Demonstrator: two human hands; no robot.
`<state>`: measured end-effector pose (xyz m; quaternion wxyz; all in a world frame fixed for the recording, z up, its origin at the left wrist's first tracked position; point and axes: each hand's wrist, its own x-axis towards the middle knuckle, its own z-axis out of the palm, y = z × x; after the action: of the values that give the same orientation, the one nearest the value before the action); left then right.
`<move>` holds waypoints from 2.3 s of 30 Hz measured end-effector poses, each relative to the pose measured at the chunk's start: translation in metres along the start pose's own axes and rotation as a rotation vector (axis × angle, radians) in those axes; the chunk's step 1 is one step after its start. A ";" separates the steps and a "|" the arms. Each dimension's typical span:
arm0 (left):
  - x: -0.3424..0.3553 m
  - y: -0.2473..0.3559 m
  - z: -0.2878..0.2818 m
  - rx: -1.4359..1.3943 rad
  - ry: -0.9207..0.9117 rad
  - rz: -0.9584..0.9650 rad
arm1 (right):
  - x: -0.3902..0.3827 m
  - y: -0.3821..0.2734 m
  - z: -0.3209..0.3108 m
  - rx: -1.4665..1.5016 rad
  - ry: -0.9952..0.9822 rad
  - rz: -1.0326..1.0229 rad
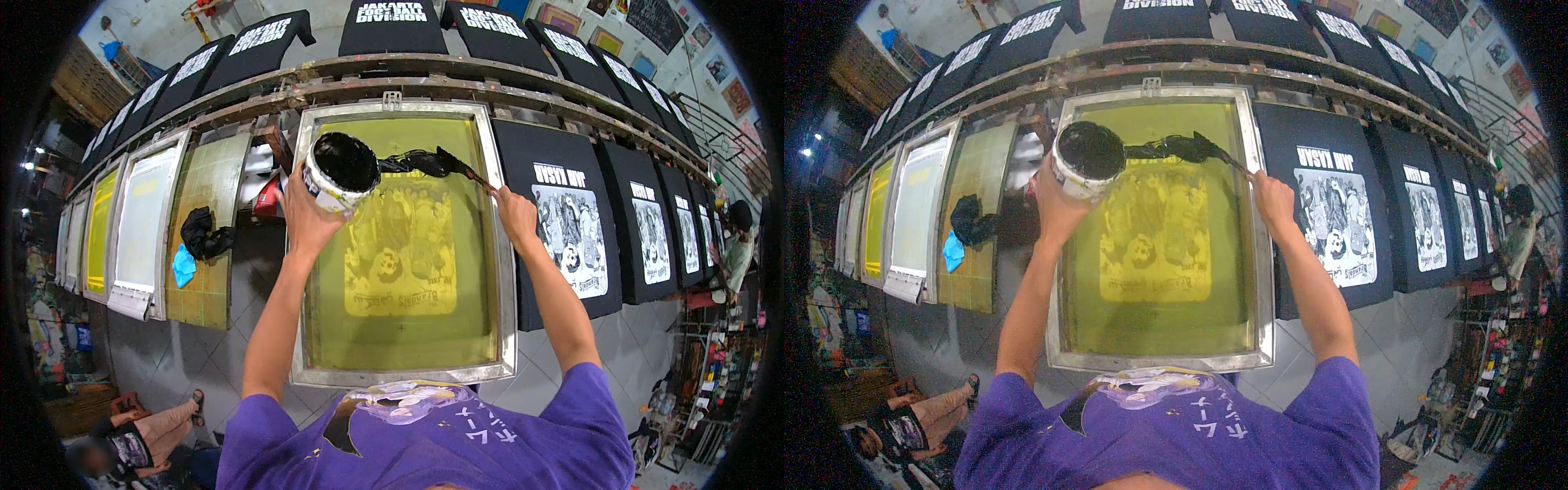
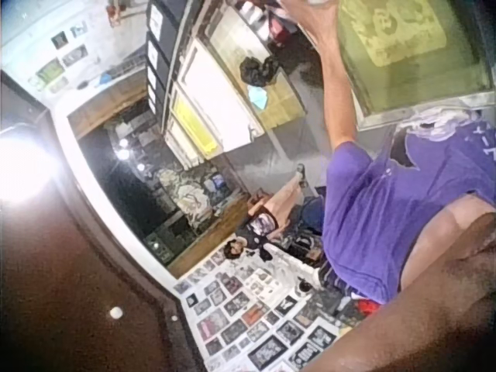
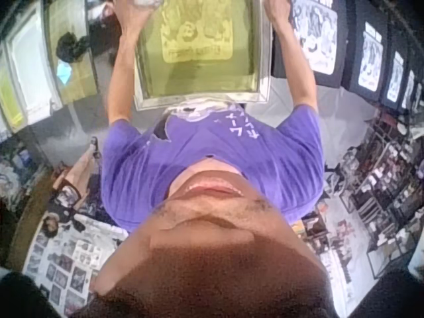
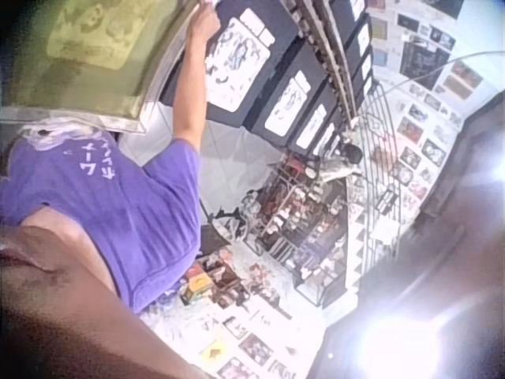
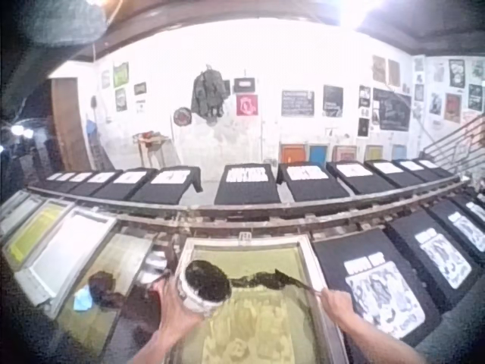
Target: The person pours black ink onto a screen printing frame and uses a squeegee to spread the ink across the screen, transferring a design onto a black t-shirt. The person repeats this process on multiple t-shirts laid out on a table.
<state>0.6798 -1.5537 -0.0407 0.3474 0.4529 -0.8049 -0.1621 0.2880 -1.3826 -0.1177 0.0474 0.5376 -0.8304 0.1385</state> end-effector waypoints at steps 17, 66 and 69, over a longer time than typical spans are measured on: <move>-0.165 0.005 -0.027 -0.388 0.232 -0.246 | -0.063 -0.119 0.034 0.078 -0.015 0.180; -0.260 0.019 -0.057 -0.396 0.054 -0.231 | -0.060 -0.111 0.012 -0.228 0.006 0.164; -0.264 0.031 -0.061 -0.355 0.060 -0.274 | -0.063 -0.116 -0.013 -0.264 -0.050 0.118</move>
<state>0.7960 -1.3114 -0.0892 0.4201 0.4944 -0.6840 -0.3335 0.4181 -1.3679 -0.0993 0.0889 0.4803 -0.8724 0.0173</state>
